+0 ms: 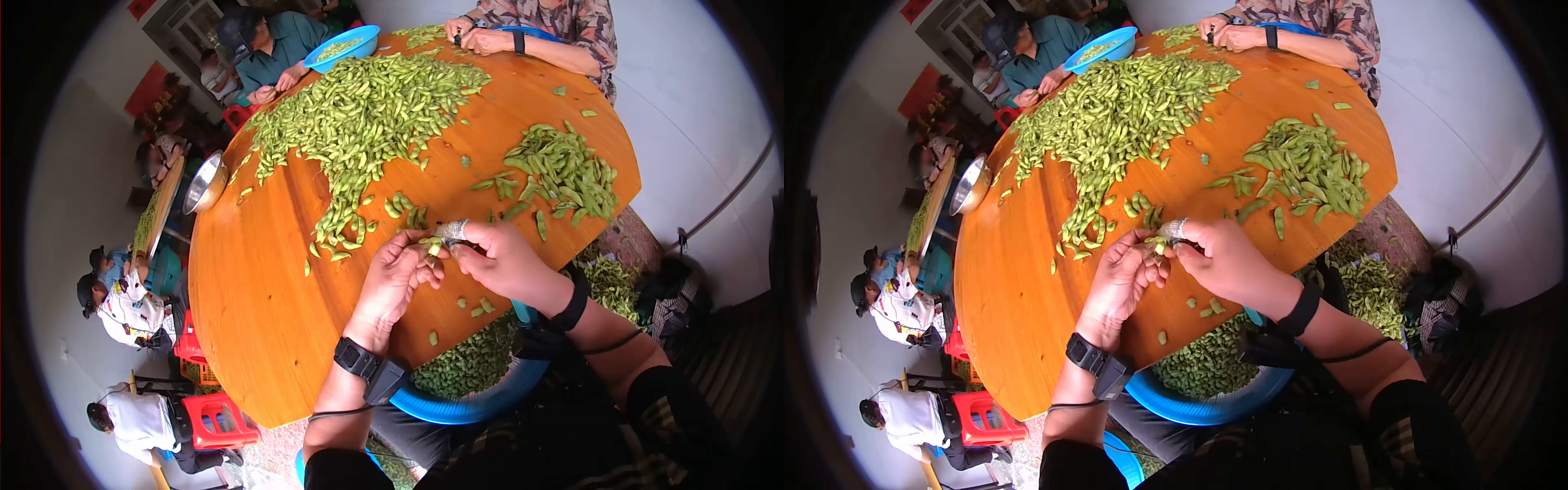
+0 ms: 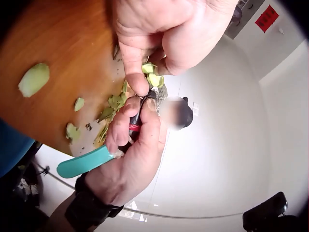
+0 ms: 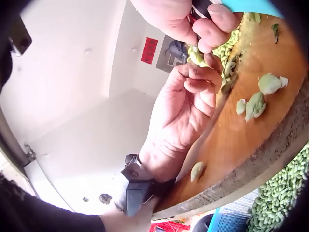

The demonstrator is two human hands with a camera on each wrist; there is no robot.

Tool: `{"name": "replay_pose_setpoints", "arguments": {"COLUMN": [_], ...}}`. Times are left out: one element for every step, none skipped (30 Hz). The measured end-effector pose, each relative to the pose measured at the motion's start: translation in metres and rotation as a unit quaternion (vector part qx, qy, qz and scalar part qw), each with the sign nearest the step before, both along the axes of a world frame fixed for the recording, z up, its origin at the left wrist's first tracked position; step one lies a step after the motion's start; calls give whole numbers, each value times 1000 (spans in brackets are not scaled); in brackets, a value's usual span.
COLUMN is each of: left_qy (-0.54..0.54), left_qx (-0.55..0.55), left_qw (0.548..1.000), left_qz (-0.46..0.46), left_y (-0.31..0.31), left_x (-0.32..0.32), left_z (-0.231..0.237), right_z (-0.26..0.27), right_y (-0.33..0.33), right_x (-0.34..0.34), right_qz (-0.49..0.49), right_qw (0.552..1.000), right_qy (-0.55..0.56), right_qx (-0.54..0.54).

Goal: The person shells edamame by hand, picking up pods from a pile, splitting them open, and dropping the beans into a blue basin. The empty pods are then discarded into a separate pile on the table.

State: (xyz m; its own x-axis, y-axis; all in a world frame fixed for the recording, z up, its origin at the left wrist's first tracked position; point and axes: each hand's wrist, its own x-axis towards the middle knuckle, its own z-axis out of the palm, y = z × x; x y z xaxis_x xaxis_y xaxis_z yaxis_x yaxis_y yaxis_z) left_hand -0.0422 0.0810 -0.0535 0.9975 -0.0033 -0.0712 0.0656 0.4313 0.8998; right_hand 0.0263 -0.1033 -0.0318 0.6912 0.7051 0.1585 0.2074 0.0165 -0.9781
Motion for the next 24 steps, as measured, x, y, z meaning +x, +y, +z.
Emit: {"name": "replay_pose_setpoints", "arguments": {"left_qy": [3,3,10,17,17,19,21,21,22,24,23,26,28,28,43,57,56,42,29,27,19,11,11,2], "left_qx": [-7,-8,-4,0,-1,1,3,3,5,6,6,7,8,7,-1,-10,-10,-14,-19,-19,3,25,26,72], "left_qw": [1000,1000,1000,999,999,999,999,999,999,999,999,999,999,999,998,997,998,998,999,999,999,999,999,997], "left_qz": [11,14,24,35,38,44,49,50,46,43,43,42,40,40,41,42,42,34,27,26,28,31,31,21], "left_y": [-1,-2,-3,-3,-4,-5,-5,-5,-4,-4,-4,-4,-4,-3,-3,-3,-3,-4,-5,-7,-9,-11,-10,-8], "left_x": [0,0,0,-1,-1,-2,-1,-1,-1,-1,0,0,0,-1,-1,-1,-1,0,0,0,1,0,0,0], "left_z": [-1,-1,-2,-2,-1,0,1,1,1,1,1,1,2,2,3,4,4,5,6,8,10,12,9,6], "right_z": [-3,-5,-6,-7,-7,-5,-4,-2,-1,0,1,3,4,6,9,11,11,10,9,7,5,4,3,2], "right_y": [0,1,1,2,3,3,3,3,3,3,2,2,1,1,0,-1,-1,0,1,1,2,3,3,3], "right_x": [-1,-2,-2,-3,-3,-3,-3,-2,-2,-1,0,0,1,1,2,2,2,3,3,4,4,5,3,1], "right_qz": [-7,-4,-6,-8,-6,-1,4,4,11,18,19,25,31,31,23,14,13,9,5,4,-3,-9,-10,-10], "right_qw": [998,998,999,999,999,1000,998,998,995,991,991,987,982,983,978,972,972,977,981,982,987,991,991,992], "right_qy": [-60,-61,-49,-37,-37,12,61,61,98,133,133,158,184,183,209,235,233,212,192,191,161,132,131,123], "right_qx": [4,3,-1,-5,-5,-5,-5,-5,-8,-11,-11,-7,-3,-3,-7,-12,-11,-12,-14,-13,-20,-27,-27,-22]}}
